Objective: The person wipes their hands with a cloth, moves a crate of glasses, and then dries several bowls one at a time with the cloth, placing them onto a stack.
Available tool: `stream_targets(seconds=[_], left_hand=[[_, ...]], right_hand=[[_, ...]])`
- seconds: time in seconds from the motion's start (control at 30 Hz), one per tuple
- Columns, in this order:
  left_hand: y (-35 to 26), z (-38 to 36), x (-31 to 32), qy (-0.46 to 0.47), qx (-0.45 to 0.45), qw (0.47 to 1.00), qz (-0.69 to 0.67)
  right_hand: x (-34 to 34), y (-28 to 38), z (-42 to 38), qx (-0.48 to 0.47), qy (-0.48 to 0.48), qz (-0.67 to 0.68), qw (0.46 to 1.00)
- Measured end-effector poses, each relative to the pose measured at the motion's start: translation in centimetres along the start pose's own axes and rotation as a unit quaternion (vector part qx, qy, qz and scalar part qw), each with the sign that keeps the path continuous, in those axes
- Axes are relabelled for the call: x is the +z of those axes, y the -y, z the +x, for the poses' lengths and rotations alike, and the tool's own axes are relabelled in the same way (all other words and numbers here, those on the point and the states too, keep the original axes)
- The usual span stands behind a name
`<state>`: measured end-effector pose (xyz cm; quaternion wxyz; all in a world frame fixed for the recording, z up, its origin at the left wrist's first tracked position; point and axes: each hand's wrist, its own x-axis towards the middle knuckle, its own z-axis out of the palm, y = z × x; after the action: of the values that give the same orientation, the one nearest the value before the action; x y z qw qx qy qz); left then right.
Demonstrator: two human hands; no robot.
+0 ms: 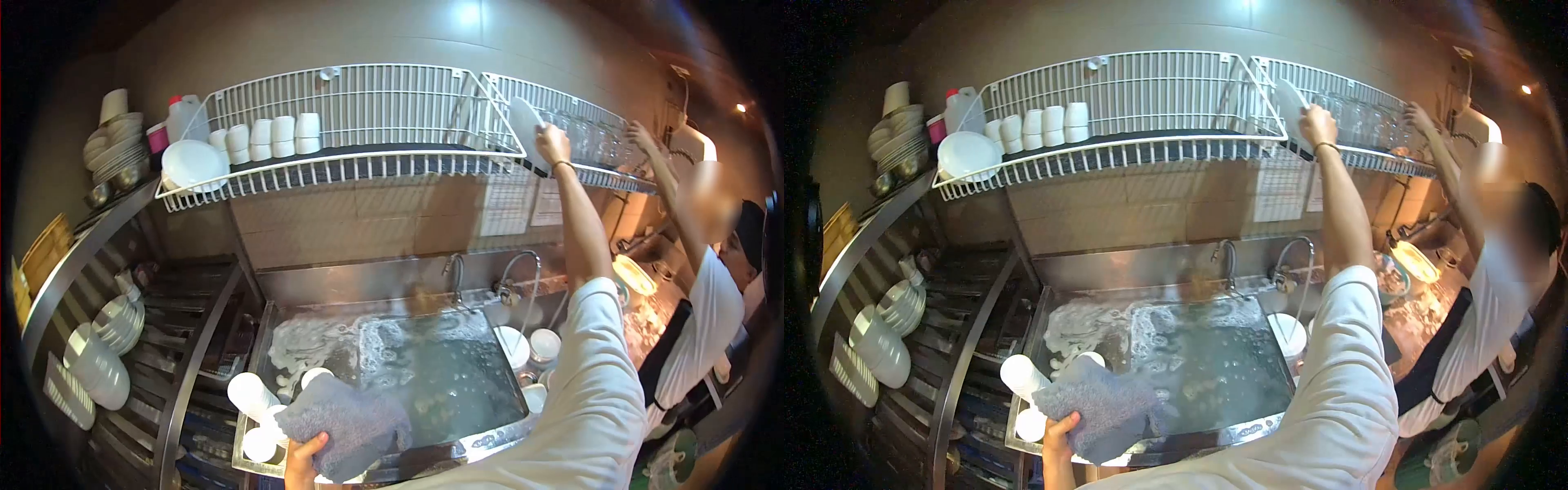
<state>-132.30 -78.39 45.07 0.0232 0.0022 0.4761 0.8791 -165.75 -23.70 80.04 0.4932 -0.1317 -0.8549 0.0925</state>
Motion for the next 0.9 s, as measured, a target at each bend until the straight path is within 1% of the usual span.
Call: stream_targets(seconds=[0.07,0.1,0.13,0.2,0.23,0.27,0.33,0.4,0.43,0.47,0.5,0.53,0.57,0.6,0.63,0.67,0.7,0.73,0.77,0.8,0.87,0.9], left_hand=[[-0.6,-1.4,0.1,-0.058,0.011,0.998,-0.03],[-0.9,-1.9,0.6,-0.07,0.04,0.995,-0.059],[-0.9,-1.8,0.2,-0.071,0.042,0.995,-0.062],[-0.9,-2.1,-1.4,-0.06,0.061,0.992,-0.092],[-1.5,-2.2,-1.7,-0.073,0.038,0.989,-0.124],[-1.8,-1.8,-2.3,-0.086,0.042,0.987,-0.126],[-1.8,-1.1,-4.3,-0.057,0.064,0.989,-0.119],[-2.9,-1.0,-5.1,-0.072,0.045,0.995,-0.043],[-3.8,-1.4,-5.1,-0.096,0.053,0.993,-0.049],[-4.6,-1.4,-5.0,-0.075,0.034,0.995,-0.049],[-5.3,-1.5,-5.1,-0.047,0.015,0.998,-0.047],[-5.4,-1.7,-5.7,-0.052,0.017,0.998,-0.044],[-5.3,-2.1,-6.5,-0.031,0.021,0.996,-0.081],[-5.4,-2.6,-7.4,-0.008,0.025,0.993,-0.115],[-5.6,-3.4,-8.1,-0.022,0.025,0.992,-0.123],[-5.6,-4.4,-9.2,-0.047,0.037,0.991,-0.116],[-5.6,-5.6,-10.3,-0.066,0.035,0.99,-0.121],[-5.9,-6.7,-11.2,-0.086,0.035,0.988,-0.126],[-6.6,-7.8,-11.2,-0.099,0.053,0.986,-0.123],[-6.8,-9.0,-12.3,-0.129,0.054,0.983,-0.121],[-6.7,-10.6,-14.2,-0.131,0.084,0.977,-0.146],[-6.5,-11.6,-15.6,-0.159,0.065,0.976,-0.132]], right_hand=[[-0.8,-0.1,0.4,0.077,-0.064,0.045,0.994],[-1.3,-0.4,0.8,0.057,-0.113,0.099,0.987],[-1.7,-0.5,1.2,0.038,-0.161,0.153,0.974],[-6.1,3.2,-0.6,-0.023,-0.238,0.206,0.949],[-7.4,4.4,-0.2,-0.047,-0.269,0.195,0.942],[-8.3,5.7,0.1,-0.07,-0.296,0.187,0.934],[-9.8,9.8,0.0,-0.106,-0.289,0.276,0.911],[-11.7,18.3,-4.2,-0.174,-0.281,0.438,0.836],[-10.5,21.7,-5.1,-0.178,-0.265,0.457,0.83],[-9.7,24.3,-5.8,-0.208,-0.237,0.349,0.882],[-9.2,26.4,-5.9,-0.235,-0.211,0.23,0.92],[-5.0,28.5,-5.4,-0.402,-0.445,-0.043,0.799],[-3.0,32.9,-7.0,-0.415,-0.441,0.003,0.795],[-1.8,37.5,-9.6,-0.436,-0.424,0.111,0.786],[-3.2,42.3,-13.6,-0.403,-0.361,0.141,0.829],[-2.5,46.5,-15.0,-0.403,-0.384,0.191,0.809],[-3.2,49.9,-17.2,-0.358,-0.188,0.345,0.847],[-2.7,52.7,-18.4,-0.313,-0.087,0.385,0.864],[-1.9,54.8,-19.3,-0.315,-0.059,0.38,0.868],[-0.8,56.9,-19.9,-0.316,-0.064,0.35,0.88],[0.2,59.8,-21.0,-0.302,-0.051,0.33,0.893],[0.8,60.9,-21.3,-0.303,-0.051,0.333,0.892]])
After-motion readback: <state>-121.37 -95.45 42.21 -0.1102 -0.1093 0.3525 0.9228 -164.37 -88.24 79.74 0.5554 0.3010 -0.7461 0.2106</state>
